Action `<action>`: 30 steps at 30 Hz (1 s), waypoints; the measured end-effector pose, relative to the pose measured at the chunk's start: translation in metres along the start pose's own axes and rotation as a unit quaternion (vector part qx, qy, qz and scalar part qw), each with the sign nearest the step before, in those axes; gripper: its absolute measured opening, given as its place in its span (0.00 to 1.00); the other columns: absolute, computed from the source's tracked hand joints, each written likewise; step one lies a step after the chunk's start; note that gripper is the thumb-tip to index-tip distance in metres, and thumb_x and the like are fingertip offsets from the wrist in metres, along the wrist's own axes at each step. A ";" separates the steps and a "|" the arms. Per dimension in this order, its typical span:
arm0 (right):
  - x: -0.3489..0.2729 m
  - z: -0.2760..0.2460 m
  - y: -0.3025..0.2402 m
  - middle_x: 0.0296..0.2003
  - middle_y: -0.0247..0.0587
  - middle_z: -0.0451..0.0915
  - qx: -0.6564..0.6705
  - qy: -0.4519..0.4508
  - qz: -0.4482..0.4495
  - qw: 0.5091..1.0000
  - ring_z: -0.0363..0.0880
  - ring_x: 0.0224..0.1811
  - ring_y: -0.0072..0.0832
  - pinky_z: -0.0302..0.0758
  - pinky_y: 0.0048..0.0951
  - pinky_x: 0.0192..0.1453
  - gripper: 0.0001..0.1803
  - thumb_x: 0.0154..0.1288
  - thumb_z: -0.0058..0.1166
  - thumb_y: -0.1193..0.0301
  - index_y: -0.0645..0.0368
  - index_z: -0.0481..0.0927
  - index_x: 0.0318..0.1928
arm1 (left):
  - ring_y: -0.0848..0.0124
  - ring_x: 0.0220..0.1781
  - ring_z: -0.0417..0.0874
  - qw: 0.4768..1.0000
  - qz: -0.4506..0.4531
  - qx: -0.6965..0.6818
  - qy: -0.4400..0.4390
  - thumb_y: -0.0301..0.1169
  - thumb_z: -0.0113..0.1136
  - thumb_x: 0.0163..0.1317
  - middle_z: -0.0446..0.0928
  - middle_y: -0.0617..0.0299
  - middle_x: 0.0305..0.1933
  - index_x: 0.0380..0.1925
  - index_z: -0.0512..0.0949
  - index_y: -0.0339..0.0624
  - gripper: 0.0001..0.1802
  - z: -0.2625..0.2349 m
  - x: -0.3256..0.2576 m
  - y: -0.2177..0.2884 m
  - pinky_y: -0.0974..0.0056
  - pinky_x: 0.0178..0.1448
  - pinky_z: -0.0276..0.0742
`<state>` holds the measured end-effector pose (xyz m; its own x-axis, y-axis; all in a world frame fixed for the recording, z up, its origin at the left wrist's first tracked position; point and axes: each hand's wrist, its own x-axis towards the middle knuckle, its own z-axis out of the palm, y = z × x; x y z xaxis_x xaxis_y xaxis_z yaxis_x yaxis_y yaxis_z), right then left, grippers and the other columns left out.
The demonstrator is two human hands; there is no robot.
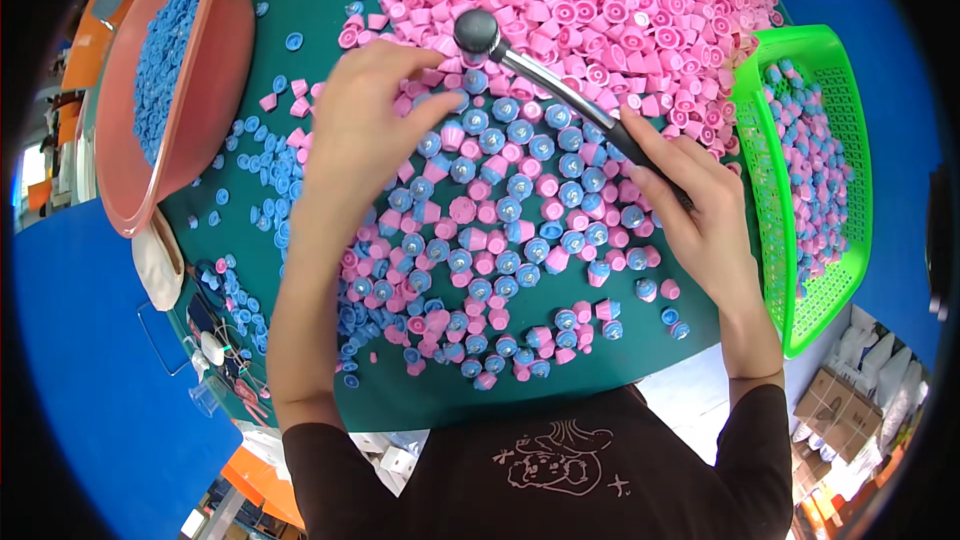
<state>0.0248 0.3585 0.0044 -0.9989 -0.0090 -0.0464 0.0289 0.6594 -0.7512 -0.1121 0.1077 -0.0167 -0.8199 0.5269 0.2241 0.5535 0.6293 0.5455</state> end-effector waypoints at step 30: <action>-0.026 0.004 0.011 0.57 0.38 0.78 0.009 0.043 0.031 0.999 0.74 0.58 0.20 0.66 0.21 0.63 0.23 0.70 0.52 0.75 0.61 0.72 0.65 | 0.65 0.34 0.79 0.915 -0.355 0.094 0.167 0.26 0.70 0.54 0.78 0.56 0.35 0.38 0.83 0.38 0.11 -0.076 -0.293 -0.028 0.65 0.37 0.73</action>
<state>0.0511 0.3630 -0.0054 -0.9947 0.0960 -0.0365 0.0900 0.6437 -0.7600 0.1020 -0.1076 -0.0360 -0.9644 -0.2367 0.1180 -0.1462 0.8488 0.5080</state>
